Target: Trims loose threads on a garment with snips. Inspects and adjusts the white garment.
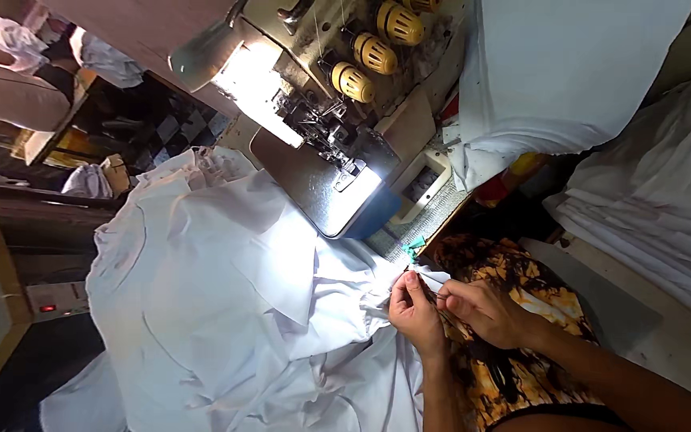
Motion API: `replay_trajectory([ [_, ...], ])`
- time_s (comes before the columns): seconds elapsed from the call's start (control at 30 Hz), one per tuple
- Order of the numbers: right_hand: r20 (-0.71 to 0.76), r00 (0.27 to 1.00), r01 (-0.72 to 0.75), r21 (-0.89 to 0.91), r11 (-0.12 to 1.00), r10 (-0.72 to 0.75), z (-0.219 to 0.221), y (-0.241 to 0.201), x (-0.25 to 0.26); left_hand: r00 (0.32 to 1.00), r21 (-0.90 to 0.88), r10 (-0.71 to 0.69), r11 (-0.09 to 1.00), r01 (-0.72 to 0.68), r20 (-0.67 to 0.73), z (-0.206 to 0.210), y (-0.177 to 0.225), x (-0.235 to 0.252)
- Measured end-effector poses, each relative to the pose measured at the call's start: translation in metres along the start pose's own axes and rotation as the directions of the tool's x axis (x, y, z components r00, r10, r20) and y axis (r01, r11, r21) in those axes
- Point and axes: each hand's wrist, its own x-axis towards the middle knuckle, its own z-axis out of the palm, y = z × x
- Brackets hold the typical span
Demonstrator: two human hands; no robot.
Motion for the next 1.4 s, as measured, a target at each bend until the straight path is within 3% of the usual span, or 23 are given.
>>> replay_trajectory([
  [0.2, 0.102, 0.939, -0.345, 0.297, 0.89, 0.33, -0.005, -0.008, 0.006, 0.998, 0.06, 0.061, 0.996, -0.062, 0.027, -0.006, -0.004, 0.003],
  [0.37, 0.149, 0.902, -0.43, 0.418, 0.8, 0.406, -0.003, -0.007, 0.011, 0.993, 0.079, 0.094, 0.992, -0.099, 0.066, -0.008, -0.005, 0.003],
  [0.5, 0.161, 0.89, -0.448, 0.475, 0.757, 0.426, -0.002, -0.008, 0.016, 0.989, 0.115, 0.126, 0.984, -0.134, 0.077, -0.009, -0.006, 0.003],
  [0.7, 0.196, 0.874, -0.481, 0.483, 0.731, 0.445, -0.006, -0.009, 0.02, 0.952, 0.236, 0.286, 0.923, -0.304, 0.106, -0.011, -0.011, 0.005],
  [1.4, 0.121, 0.917, -0.387, 0.503, 0.773, 0.38, -0.003, 0.005, 0.035, 0.921, 0.304, 0.362, 0.87, -0.389, 0.144, -0.014, -0.015, 0.007],
])
